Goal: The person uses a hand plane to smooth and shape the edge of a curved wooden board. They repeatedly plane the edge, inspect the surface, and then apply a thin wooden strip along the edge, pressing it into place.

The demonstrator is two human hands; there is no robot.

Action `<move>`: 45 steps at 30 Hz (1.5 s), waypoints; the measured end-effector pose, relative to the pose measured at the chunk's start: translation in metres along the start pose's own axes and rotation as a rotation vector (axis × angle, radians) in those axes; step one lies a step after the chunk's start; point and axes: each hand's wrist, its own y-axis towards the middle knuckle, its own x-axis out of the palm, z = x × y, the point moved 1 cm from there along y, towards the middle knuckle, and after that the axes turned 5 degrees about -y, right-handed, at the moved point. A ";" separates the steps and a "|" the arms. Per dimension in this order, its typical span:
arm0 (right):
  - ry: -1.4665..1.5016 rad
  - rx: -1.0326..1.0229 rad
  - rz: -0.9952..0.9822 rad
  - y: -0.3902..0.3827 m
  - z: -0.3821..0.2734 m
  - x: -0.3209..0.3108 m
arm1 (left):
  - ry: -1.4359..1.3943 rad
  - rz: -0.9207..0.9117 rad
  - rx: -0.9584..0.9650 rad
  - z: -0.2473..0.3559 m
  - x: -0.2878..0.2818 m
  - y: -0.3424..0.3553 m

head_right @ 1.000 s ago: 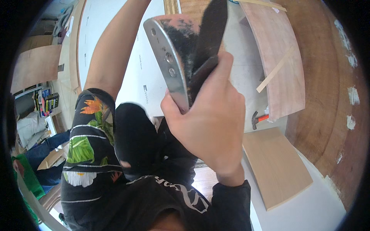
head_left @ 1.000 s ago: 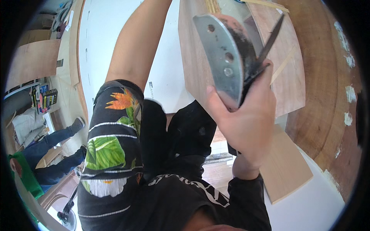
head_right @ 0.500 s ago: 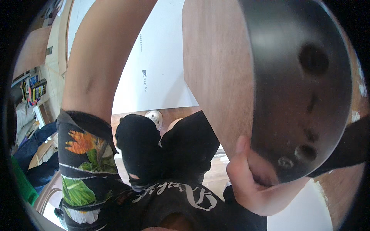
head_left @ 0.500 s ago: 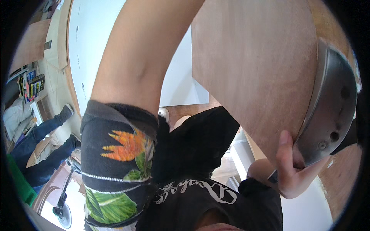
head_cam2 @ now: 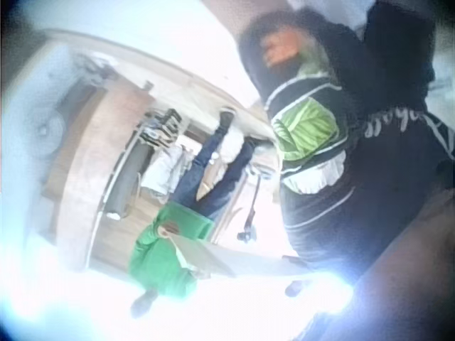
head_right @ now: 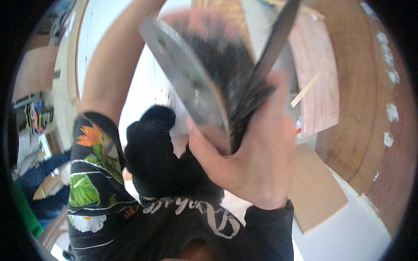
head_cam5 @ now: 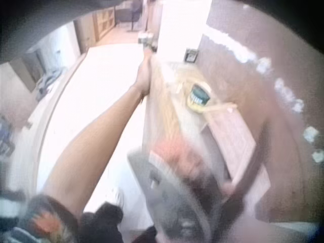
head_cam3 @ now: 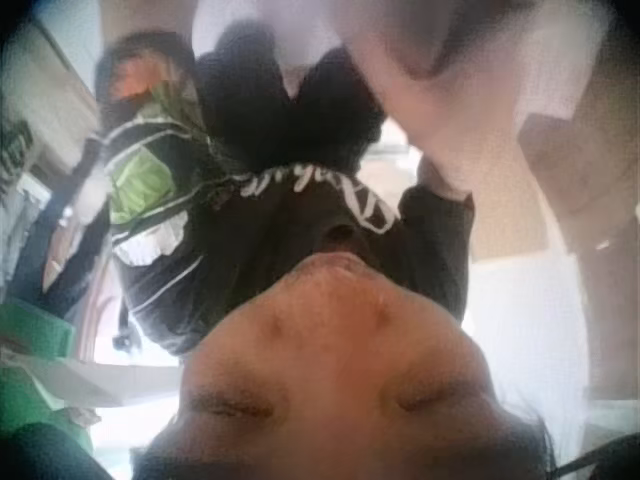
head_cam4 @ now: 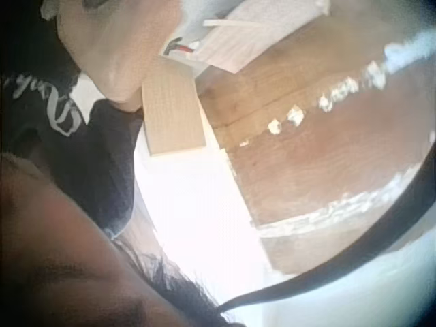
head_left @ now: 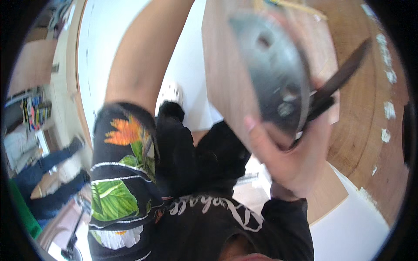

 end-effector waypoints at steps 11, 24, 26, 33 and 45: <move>0.243 -0.195 0.147 0.181 0.013 -0.003 | 0.246 0.107 0.145 -0.016 0.020 -0.014; 0.331 -0.039 -0.115 0.291 0.009 0.000 | 0.795 0.243 0.003 -0.008 0.035 -0.022; 0.231 -0.019 -0.055 0.290 0.012 0.000 | 0.756 0.191 0.108 -0.012 0.040 -0.022; 0.124 -0.280 -0.007 0.284 0.006 0.001 | 0.773 0.118 0.096 -0.028 0.044 -0.017; -0.091 -0.335 0.055 0.252 -0.016 0.011 | 0.715 0.149 0.109 -0.035 0.038 -0.006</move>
